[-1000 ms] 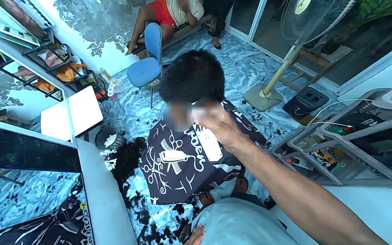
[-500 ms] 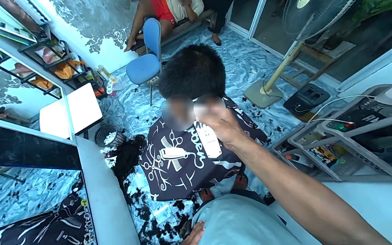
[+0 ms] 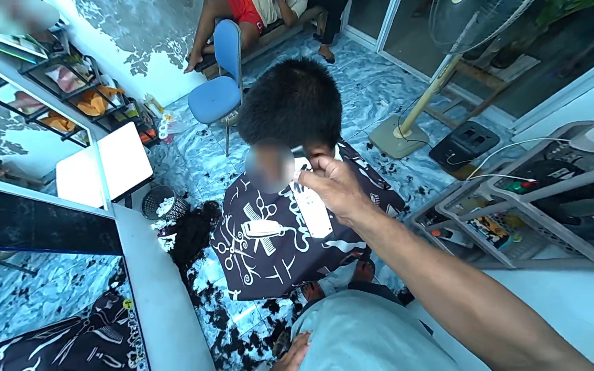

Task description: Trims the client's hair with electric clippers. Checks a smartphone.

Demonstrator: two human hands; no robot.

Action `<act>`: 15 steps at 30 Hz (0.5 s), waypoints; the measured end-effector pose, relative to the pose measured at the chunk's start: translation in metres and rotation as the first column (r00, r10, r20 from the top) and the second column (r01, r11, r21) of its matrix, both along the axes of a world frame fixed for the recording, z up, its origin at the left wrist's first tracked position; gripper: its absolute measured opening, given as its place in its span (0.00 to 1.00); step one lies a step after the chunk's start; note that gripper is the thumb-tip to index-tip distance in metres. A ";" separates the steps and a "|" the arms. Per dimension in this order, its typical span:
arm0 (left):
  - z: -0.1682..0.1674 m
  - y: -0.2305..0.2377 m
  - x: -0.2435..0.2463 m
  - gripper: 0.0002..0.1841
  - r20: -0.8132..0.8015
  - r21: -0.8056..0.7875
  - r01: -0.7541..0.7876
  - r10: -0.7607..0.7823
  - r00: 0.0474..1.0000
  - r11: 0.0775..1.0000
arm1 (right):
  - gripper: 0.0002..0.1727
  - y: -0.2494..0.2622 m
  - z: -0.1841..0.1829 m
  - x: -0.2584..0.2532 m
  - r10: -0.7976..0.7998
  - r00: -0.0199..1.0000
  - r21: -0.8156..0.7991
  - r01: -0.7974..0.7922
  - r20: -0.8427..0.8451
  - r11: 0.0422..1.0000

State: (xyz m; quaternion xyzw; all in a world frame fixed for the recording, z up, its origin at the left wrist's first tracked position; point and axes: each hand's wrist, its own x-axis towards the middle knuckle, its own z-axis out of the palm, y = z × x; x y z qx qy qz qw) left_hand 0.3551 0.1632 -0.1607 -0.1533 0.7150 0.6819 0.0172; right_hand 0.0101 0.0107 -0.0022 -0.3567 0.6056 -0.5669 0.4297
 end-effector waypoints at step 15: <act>0.005 -0.001 -0.001 0.60 0.009 0.030 -0.015 0.015 1.000 0.999 | 0.18 0.003 0.002 0.004 -0.018 0.998 0.010 0.019 -0.052 1.000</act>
